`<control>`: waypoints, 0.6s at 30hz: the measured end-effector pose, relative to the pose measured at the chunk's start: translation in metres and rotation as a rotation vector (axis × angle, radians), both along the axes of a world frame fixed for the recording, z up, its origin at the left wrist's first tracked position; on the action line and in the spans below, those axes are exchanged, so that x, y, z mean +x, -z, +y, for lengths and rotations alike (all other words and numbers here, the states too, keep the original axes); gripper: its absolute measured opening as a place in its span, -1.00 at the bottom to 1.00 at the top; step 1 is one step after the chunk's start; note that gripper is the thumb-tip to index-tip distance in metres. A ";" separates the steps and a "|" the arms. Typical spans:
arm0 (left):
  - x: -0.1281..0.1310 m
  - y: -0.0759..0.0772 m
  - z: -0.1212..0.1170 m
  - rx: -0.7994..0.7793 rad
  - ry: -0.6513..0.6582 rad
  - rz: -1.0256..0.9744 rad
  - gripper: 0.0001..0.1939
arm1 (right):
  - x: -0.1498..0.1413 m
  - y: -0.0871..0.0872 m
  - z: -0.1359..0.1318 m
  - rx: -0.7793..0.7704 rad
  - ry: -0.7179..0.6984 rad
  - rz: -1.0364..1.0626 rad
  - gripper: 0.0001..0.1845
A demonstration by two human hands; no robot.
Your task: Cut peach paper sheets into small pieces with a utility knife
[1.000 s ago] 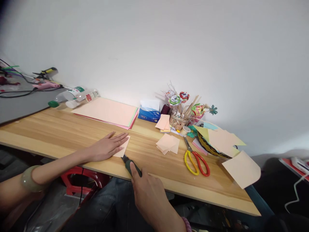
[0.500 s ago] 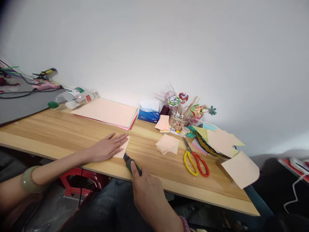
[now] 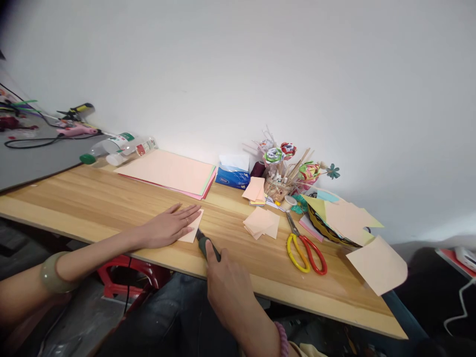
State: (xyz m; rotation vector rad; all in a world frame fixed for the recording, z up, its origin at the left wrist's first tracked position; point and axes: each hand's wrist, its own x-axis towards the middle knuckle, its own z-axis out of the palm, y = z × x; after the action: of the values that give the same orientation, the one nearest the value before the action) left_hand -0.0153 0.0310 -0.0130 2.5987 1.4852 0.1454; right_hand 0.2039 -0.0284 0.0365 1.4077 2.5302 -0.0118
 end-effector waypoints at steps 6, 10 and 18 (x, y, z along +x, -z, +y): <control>-0.001 0.001 0.000 -0.001 -0.003 -0.003 -0.43 | -0.001 0.003 0.005 0.041 -0.012 -0.008 -0.42; 0.000 0.001 0.000 0.001 -0.003 -0.002 -0.43 | -0.002 0.004 0.009 0.091 -0.036 -0.003 -0.43; 0.000 0.002 0.001 0.003 -0.005 0.005 -0.42 | -0.009 0.002 0.019 0.100 -0.019 -0.017 -0.46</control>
State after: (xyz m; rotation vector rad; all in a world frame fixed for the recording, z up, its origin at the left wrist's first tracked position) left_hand -0.0153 0.0318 -0.0151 2.5992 1.4947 0.1419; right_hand 0.1951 -0.0090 0.0347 1.4138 2.5621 0.1318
